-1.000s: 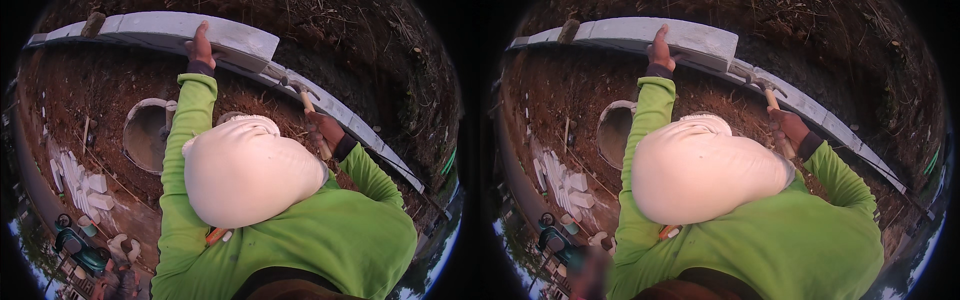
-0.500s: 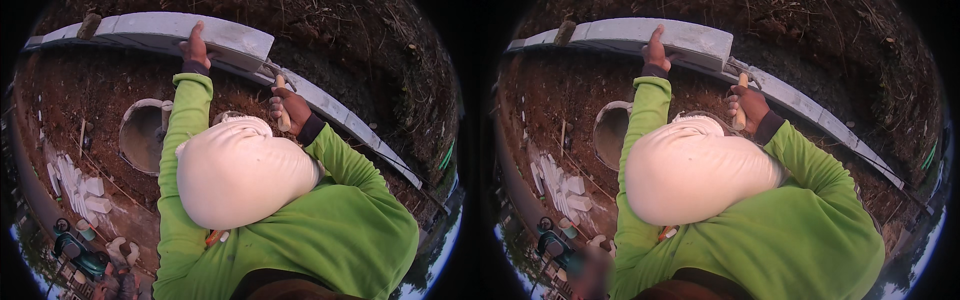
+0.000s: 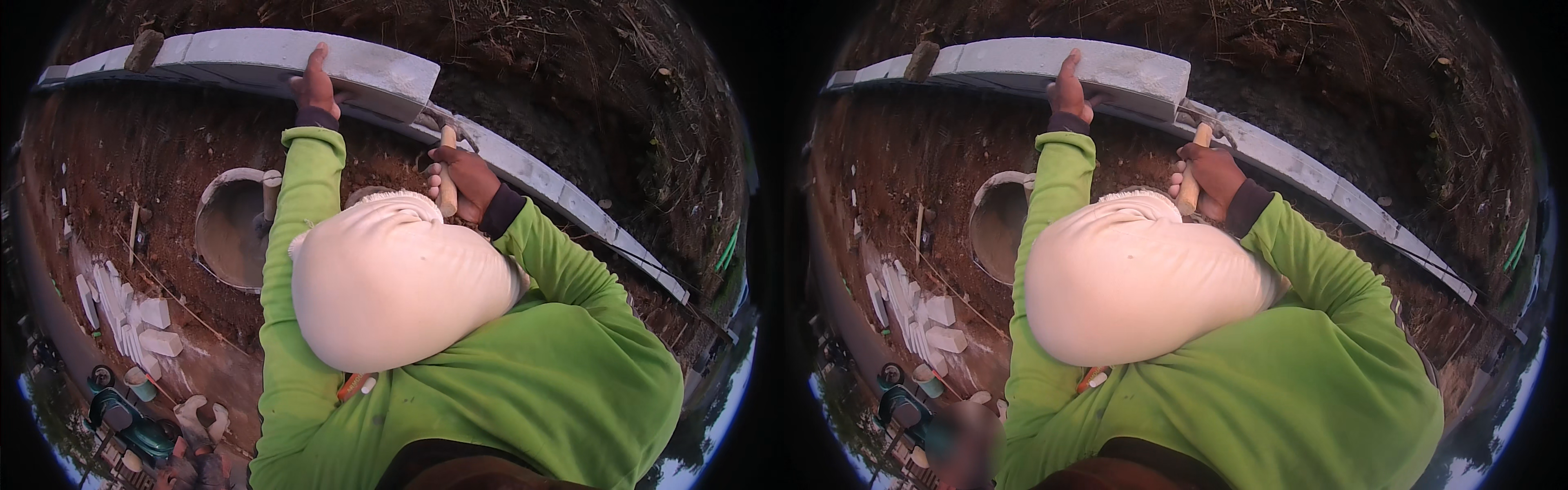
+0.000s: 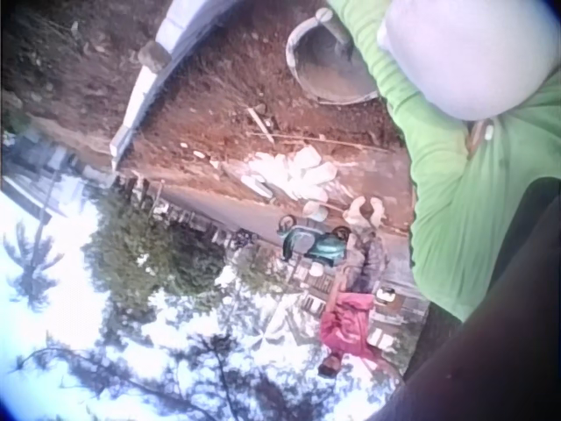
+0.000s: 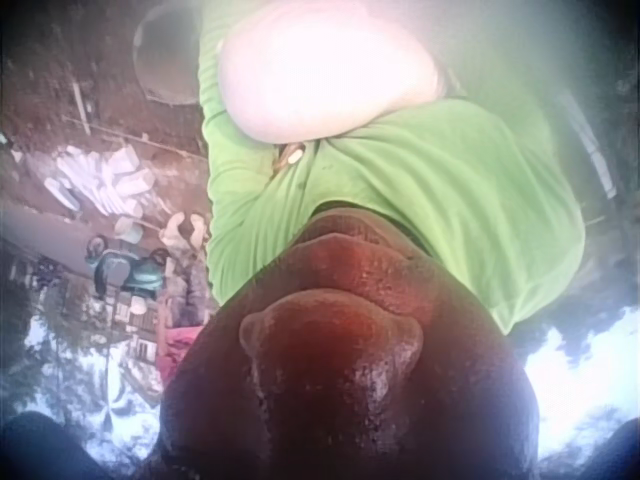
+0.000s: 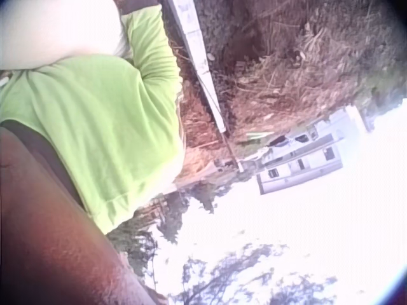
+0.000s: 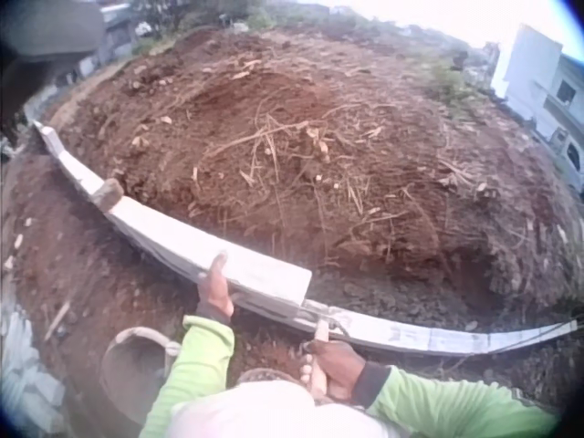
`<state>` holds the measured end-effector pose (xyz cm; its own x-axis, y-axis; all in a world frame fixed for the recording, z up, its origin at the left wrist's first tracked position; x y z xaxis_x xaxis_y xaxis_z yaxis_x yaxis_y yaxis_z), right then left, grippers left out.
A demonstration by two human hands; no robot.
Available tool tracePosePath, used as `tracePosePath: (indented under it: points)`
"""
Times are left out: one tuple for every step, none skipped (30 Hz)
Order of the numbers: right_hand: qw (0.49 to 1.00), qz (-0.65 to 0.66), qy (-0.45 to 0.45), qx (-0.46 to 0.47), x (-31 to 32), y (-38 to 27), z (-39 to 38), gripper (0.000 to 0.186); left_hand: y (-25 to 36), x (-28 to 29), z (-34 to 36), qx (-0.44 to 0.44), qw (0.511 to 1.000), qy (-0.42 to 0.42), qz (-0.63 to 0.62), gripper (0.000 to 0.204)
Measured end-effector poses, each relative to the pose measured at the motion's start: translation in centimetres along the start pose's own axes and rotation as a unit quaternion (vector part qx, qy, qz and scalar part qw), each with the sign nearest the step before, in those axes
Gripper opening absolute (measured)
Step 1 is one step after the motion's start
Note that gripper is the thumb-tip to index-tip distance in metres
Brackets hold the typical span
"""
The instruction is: The person applies mortar to white bricks using a trowel and places them on a low wall, tapping them into place with a hammer. They continue this process by adding mortar between the joints and smoothing it with the trowel.
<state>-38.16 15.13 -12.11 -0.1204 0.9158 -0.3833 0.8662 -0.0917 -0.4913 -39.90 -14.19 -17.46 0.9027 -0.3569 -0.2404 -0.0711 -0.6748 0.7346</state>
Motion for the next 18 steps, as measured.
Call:
tracePosePath:
  points:
    - [0.999,-0.027,-0.02,-0.008,0.2,-0.2,0.1,0.014,0.0,-0.2,0.0,-0.006,1.0,-0.008,-0.003,0.074]
    - [0.998,-0.052,-0.042,-0.019,0.5,-0.4,0.4,0.014,0.2,-0.4,-0.5,-0.013,1.0,-0.013,-0.004,0.074]
    - [0.997,-0.053,-0.055,-0.019,1.7,-1.0,0.8,0.013,0.6,-0.5,-0.9,-0.02,1.0,-0.019,-0.006,0.074]
    - [0.999,-0.031,-0.021,-0.005,2.5,-0.8,1.1,0.014,0.5,-0.6,-0.7,-0.018,1.0,-0.021,-0.005,0.074]
    - [1.0,-0.01,0.011,0.007,2.3,-0.6,0.7,0.016,0.4,-0.5,-0.5,-0.017,1.0,-0.021,-0.005,0.074]
    - [0.999,0.011,0.043,0.019,2.0,-0.5,0.2,0.017,0.2,-0.4,-0.3,-0.015,1.0,-0.021,-0.004,0.074]
    - [1.0,0.021,0.018,0.012,0.6,-0.5,-0.1,0.017,0.0,-0.1,-0.2,-0.01,1.0,-0.022,-0.004,0.075]
    - [1.0,0.001,-0.007,0.004,0.6,-0.7,0.0,0.016,-0.1,0.0,-0.5,-0.005,1.0,-0.023,-0.005,0.075]
    - [0.999,-0.019,-0.032,-0.004,0.8,-1.0,0.1,0.015,-0.1,0.0,-0.6,-0.001,1.0,-0.025,-0.006,0.075]
    - [0.998,-0.04,-0.057,-0.012,0.8,-1.2,0.2,0.014,-0.1,-0.1,-0.6,0.0,1.0,-0.023,-0.005,0.075]
    - [0.999,-0.026,-0.042,-0.006,0.6,-1.3,0.1,0.013,0.0,-0.3,-0.6,0.0,1.0,-0.02,-0.005,0.075]
    - [1.0,-0.012,-0.028,0.001,0.3,-1.4,-0.2,0.013,0.2,-0.4,-0.6,-0.001,1.0,-0.017,-0.006,0.074]
    - [1.0,0.001,-0.014,0.008,0.0,-1.4,-0.6,0.013,0.1,-0.3,-0.4,0.003,1.0,-0.019,-0.005,0.076]
    - [1.0,0.016,-0.002,0.015,-0.4,-1.4,-0.7,0.013,0.1,-0.1,-0.1,0.004,1.0,-0.021,-0.003,0.078]
    - [0.999,0.001,-0.035,-0.04,-1.0,-1.1,-0.9,0.013,0.1,0.0,0.1,0.005,1.0,-0.023,-0.002,0.08]
    - [0.998,-0.004,-0.048,-0.035,-0.4,-1.5,-0.8,0.013,-0.1,0.0,0.4,0.001,1.0,-0.015,0.0,0.083]
    - [0.997,-0.012,-0.063,-0.031,0.9,-2.0,-0.5,0.013,0.0,-0.3,0.3,-0.005,1.0,-0.006,0.0,0.085]
    - [0.996,-0.019,-0.077,-0.03,1.4,-2.0,-0.4,0.013,-0.2,-0.1,0.2,-0.01,1.0,0.005,0.0,0.088]
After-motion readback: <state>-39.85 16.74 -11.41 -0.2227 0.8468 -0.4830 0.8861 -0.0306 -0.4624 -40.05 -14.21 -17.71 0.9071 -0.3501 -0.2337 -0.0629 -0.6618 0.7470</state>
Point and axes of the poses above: each hand's wrist, its own z-axis towards the middle knuckle, its own x-axis out of the back of the hand, y = z × x, the point moved 6 cm from there along z, towards the middle knuckle, and after that the axes turned 10 degrees about x, right-handed, at the moved point
